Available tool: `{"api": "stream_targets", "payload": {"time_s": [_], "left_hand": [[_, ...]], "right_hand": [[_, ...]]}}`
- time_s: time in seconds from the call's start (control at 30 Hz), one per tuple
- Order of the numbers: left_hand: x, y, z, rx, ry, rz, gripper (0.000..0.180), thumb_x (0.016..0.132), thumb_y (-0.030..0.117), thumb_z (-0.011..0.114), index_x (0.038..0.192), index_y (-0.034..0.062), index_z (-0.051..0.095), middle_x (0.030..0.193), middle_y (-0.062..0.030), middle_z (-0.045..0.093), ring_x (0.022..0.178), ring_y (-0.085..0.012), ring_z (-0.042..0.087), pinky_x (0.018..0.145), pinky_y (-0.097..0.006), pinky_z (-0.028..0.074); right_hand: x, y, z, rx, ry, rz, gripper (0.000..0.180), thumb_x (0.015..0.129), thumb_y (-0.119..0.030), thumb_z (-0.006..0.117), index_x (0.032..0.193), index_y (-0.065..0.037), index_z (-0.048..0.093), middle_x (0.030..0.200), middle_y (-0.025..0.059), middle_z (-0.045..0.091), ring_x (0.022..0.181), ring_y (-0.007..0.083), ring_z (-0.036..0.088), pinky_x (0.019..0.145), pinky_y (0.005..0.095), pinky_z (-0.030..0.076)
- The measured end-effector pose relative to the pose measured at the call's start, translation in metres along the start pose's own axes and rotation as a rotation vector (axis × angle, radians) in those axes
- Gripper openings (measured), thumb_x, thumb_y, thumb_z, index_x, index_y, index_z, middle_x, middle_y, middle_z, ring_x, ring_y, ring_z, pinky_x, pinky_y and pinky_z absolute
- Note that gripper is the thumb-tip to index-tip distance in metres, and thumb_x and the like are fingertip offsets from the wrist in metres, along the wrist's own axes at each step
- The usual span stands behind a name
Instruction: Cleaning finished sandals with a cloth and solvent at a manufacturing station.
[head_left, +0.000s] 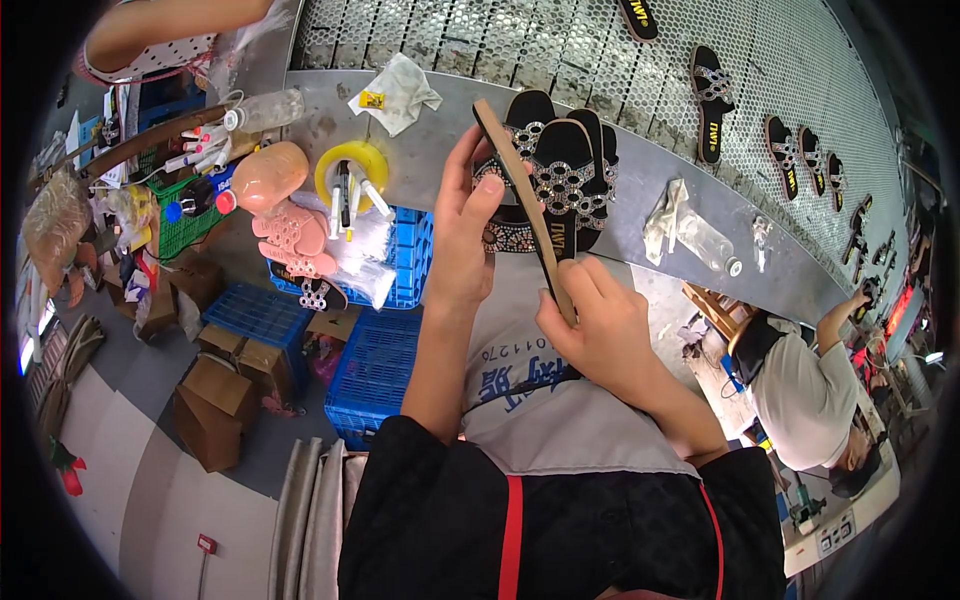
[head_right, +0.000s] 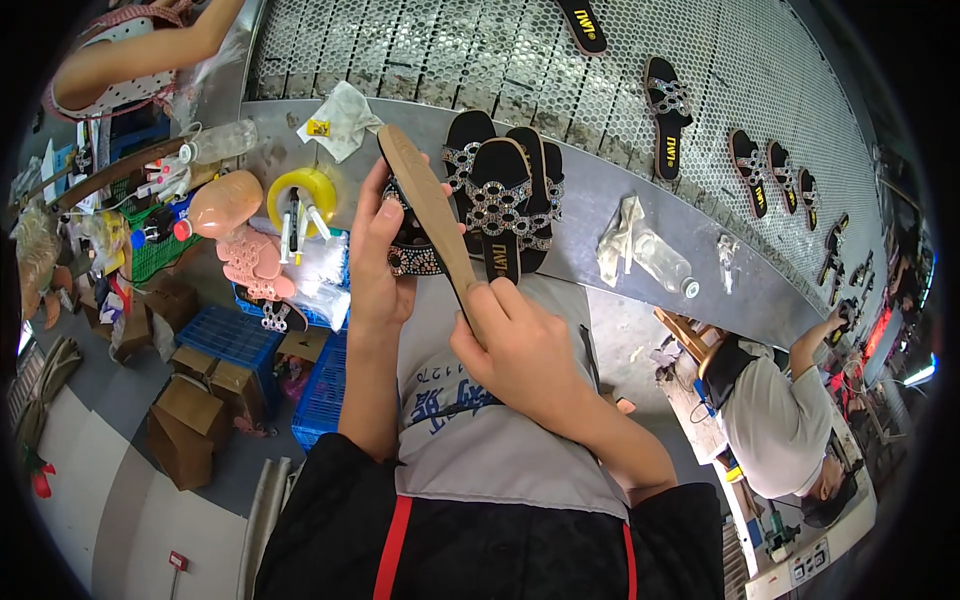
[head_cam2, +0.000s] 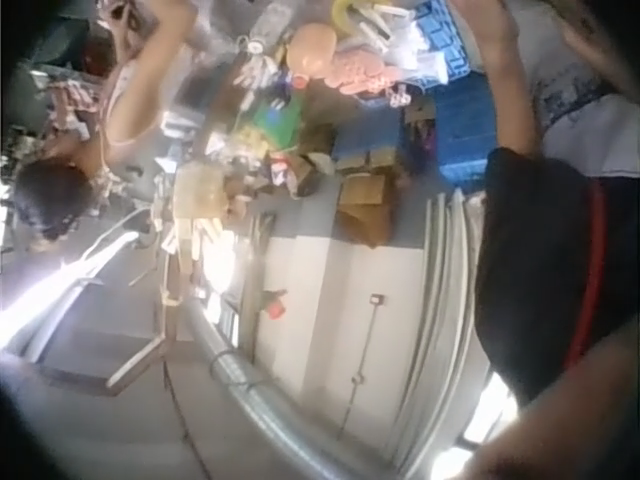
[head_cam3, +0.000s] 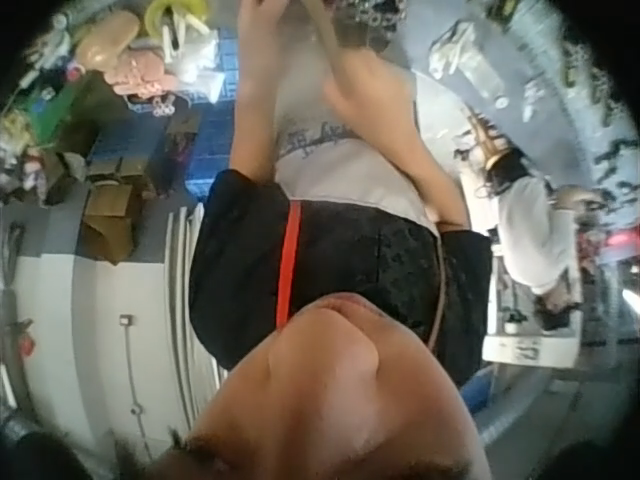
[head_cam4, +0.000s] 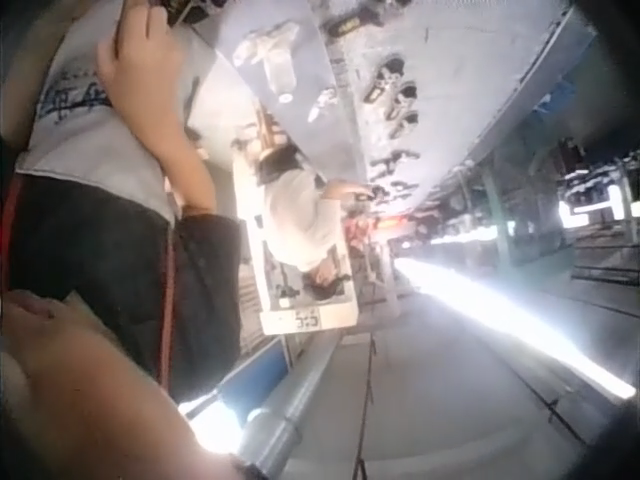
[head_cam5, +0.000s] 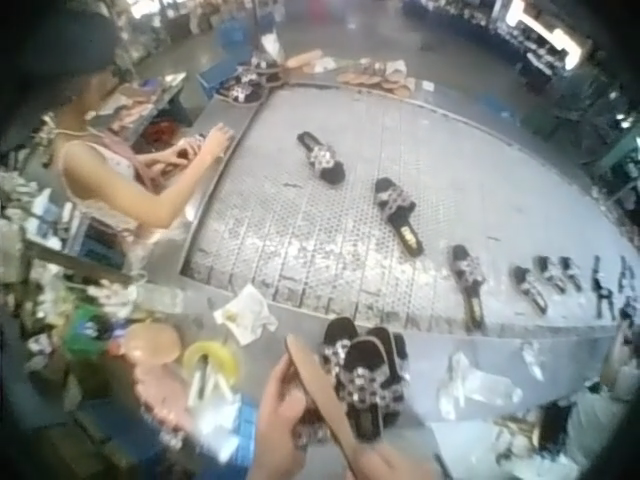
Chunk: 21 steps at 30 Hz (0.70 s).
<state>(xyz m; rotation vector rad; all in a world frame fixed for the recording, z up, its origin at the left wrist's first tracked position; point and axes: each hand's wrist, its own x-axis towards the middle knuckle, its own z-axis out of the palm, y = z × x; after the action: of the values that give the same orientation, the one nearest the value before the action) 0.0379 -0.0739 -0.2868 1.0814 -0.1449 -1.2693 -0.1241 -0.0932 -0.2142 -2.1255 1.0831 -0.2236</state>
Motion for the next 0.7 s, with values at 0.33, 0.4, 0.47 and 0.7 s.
{"api": "stream_targets", "payload": {"time_s": [0.33,0.4,0.47,0.7], "left_hand": [[-0.002,-0.017,-0.02,-0.042,0.002,-0.121,0.064,0.102,0.019,0.057,0.158,0.0036,0.03,0.144,-0.0172,0.053,0.119,-0.0279,0.065,0.085,-0.048,0.065],[0.004,-0.024,-0.029,-0.036,0.043,-0.23,0.065,0.101,0.021,0.059,0.157,0.0042,0.031,0.135,-0.0153,0.06,0.112,-0.0235,0.068,0.085,-0.042,0.064],[0.004,-0.034,-0.034,-0.057,0.072,-0.276,0.064,0.101,0.021,0.059,0.157,0.0046,0.032,0.13,-0.0142,0.063,0.109,-0.0217,0.068,0.086,-0.039,0.063],[-0.001,-0.053,-0.044,-0.134,0.146,-0.383,0.062,0.1,0.021,0.061,0.155,0.0105,0.035,0.116,-0.0119,0.066,0.097,-0.0212,0.07,0.08,-0.039,0.062]], "right_hand": [[-0.012,0.0,0.002,0.113,-0.077,0.098,0.018,0.086,-0.014,0.072,0.091,-0.004,0.058,0.081,0.0101,0.055,0.059,0.03,0.061,0.053,0.0417,0.05],[-0.006,0.002,0.003,0.219,-0.177,0.219,0.022,0.086,-0.017,0.071,0.092,-0.003,0.056,0.082,0.0119,0.057,0.063,0.0332,0.062,0.056,0.0437,0.049],[-0.003,0.007,0.006,0.249,-0.209,0.251,0.023,0.087,-0.018,0.071,0.092,-0.003,0.055,0.082,0.0126,0.057,0.065,0.0346,0.062,0.058,0.0448,0.049],[-0.006,0.025,0.017,0.278,-0.277,0.28,0.027,0.087,-0.022,0.075,0.098,-0.002,0.06,0.079,0.0137,0.061,0.061,0.0297,0.061,0.058,0.041,0.048]]}}
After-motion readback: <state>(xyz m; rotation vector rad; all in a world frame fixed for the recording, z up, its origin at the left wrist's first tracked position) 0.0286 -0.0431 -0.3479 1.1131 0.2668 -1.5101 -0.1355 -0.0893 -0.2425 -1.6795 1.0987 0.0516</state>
